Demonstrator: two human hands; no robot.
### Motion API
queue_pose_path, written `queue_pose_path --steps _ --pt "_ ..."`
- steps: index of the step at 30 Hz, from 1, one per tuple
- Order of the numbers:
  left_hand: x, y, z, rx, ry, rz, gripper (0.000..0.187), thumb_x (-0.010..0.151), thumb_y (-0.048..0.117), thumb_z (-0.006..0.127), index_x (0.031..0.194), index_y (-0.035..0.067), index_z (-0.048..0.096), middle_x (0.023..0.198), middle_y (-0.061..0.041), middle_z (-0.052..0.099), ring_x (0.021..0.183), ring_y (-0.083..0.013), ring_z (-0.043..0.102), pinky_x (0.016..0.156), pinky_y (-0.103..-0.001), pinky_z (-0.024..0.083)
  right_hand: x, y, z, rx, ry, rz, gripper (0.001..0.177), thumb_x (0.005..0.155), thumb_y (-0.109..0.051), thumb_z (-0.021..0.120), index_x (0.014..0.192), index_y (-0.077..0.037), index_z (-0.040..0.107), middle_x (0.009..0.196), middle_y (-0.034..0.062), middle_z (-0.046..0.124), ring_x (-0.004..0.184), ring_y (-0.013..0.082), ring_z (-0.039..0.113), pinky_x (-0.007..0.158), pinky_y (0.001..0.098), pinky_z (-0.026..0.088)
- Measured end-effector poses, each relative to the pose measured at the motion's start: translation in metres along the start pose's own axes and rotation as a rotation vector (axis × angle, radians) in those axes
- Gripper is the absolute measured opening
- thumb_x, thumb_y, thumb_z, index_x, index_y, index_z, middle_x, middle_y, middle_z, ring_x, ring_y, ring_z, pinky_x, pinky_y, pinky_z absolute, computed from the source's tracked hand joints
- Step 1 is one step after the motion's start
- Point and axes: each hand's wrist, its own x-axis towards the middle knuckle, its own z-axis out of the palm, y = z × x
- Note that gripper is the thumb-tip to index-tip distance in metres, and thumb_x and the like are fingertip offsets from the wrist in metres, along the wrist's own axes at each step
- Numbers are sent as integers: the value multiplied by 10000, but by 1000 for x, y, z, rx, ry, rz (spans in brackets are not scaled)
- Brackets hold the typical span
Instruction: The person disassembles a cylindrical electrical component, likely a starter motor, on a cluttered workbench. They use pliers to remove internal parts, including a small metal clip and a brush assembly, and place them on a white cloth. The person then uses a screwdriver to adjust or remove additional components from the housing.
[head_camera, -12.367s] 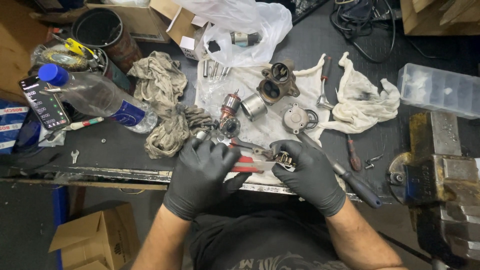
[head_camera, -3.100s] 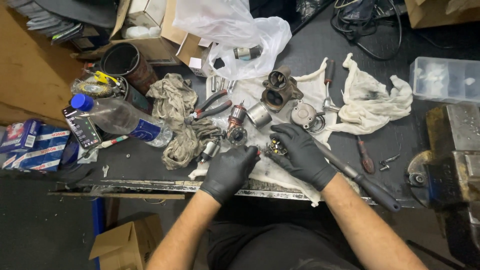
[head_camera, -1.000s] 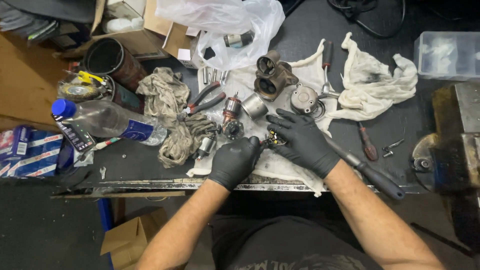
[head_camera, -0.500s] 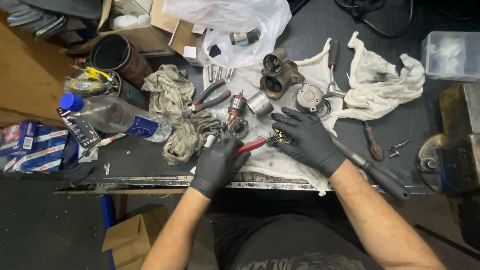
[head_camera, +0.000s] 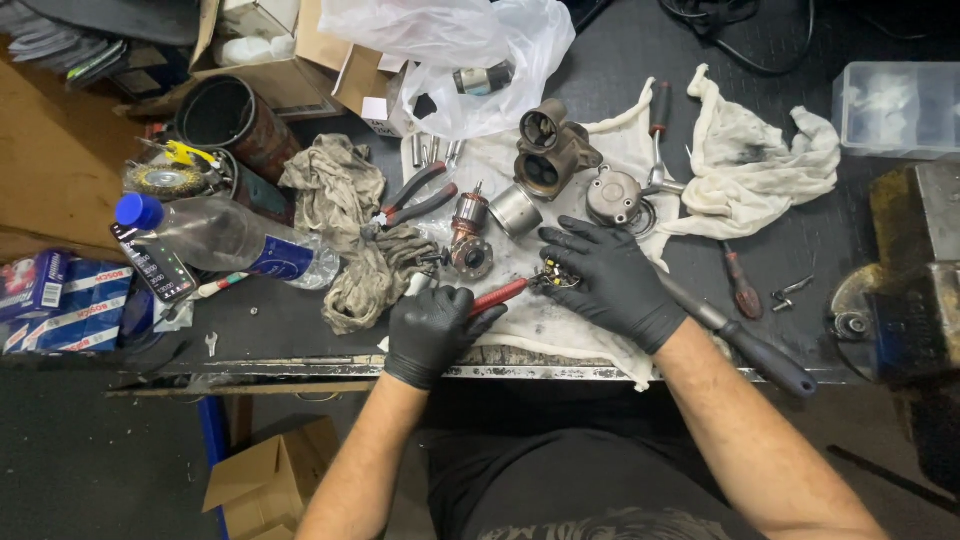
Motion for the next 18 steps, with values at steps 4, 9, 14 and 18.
queue_pose_path --steps 4,9,14,18 --pt "-3 3 5 -83 -82 -9 413 940 593 604 782 213 578 669 -8 544 578 -243 629 522 -380 536 1 -1 -1 -1 8 2 554 833 -519 737 1328 -283 661 1453 -53 623 1407 276 503 1047 489 427" --pt "4 7 6 -247 -380 -36 263 973 479 565 1154 289 577 843 -14 642 697 -284 725 588 -416 588 0 4 4 -24 -20 -5 584 816 -512 739 1350 -296 645 1468 -50 609 1420 284 488 1061 499 417" --pt "12 6 -5 -251 -361 -5 228 993 480 560 1121 291 556 793 -14 619 659 -278 718 565 -401 581 0 3 4 -19 -10 5 575 839 -534 718 1356 -296 639 1471 -51 605 1418 281 486 1047 507 412" --pt "15 6 -7 -177 -344 42 198 970 454 582 1066 282 557 688 -2 624 595 -249 707 529 -378 565 0 4 8 -47 -17 5 574 841 -530 717 1363 -306 634 1472 -59 601 1425 264 477 1050 510 402"
